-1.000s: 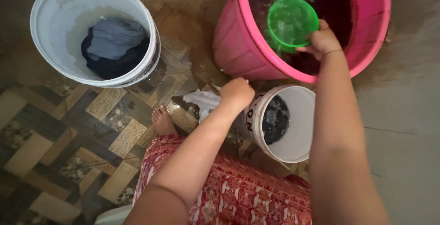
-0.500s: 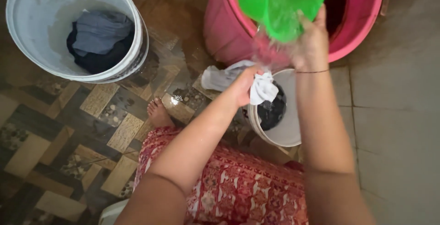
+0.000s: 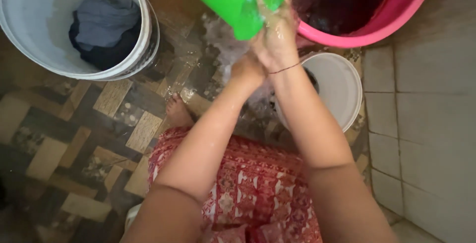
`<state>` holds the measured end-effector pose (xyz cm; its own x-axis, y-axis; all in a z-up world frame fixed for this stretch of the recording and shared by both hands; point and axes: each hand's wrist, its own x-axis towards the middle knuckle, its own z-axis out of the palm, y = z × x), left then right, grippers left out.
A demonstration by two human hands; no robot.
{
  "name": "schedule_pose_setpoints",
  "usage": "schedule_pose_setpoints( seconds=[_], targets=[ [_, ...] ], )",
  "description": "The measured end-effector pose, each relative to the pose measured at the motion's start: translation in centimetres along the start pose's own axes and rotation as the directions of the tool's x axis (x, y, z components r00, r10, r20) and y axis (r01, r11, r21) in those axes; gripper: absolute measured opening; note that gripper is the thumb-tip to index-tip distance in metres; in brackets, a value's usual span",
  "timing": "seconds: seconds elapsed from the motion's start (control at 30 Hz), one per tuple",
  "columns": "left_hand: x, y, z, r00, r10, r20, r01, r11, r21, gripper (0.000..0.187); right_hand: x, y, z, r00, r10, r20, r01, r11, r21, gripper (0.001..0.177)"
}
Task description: Washing clothes by hand using water from buckets and a mug.
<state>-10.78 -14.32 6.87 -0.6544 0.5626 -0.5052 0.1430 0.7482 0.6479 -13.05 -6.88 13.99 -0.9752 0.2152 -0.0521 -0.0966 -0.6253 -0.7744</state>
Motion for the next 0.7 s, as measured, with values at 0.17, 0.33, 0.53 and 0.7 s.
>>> schedule_pose_setpoints(
  seconds=[0.17, 0.33, 0.53, 0.7],
  targets=[
    [2.8, -5.4, 3.8, 0.974, 0.111, -0.199, -0.101, 0.993, 0.060, 0.046, 0.1, 2.2, 0.3, 0.995, 0.070, -0.068, -0.074, 0.996, -0.050, 0.042],
    [0.0, -4.3, 0.9, 0.933, 0.186, -0.310, -0.167, 0.982, 0.086, 0.037, 0.7, 4.2, -0.7, 0.983, 0.165, -0.083, -0.165, 0.986, 0.005, 0.048],
    [-4.2, -0.6, -5.4, 0.920, 0.179, -0.347, -0.292, 0.906, -0.307, 0.036, 1.7, 1.9, -2.5, 0.968, 0.238, 0.076, -0.249, 0.947, 0.204, 0.035],
    [-2.0, -1.6, -5.0, 0.972, 0.217, -0.086, -0.163, 0.367, -0.916, 0.032, 4.1, -6.1, -6.0, 0.986, -0.142, -0.086, 0.143, 0.990, 0.006, 0.036]
  ],
)
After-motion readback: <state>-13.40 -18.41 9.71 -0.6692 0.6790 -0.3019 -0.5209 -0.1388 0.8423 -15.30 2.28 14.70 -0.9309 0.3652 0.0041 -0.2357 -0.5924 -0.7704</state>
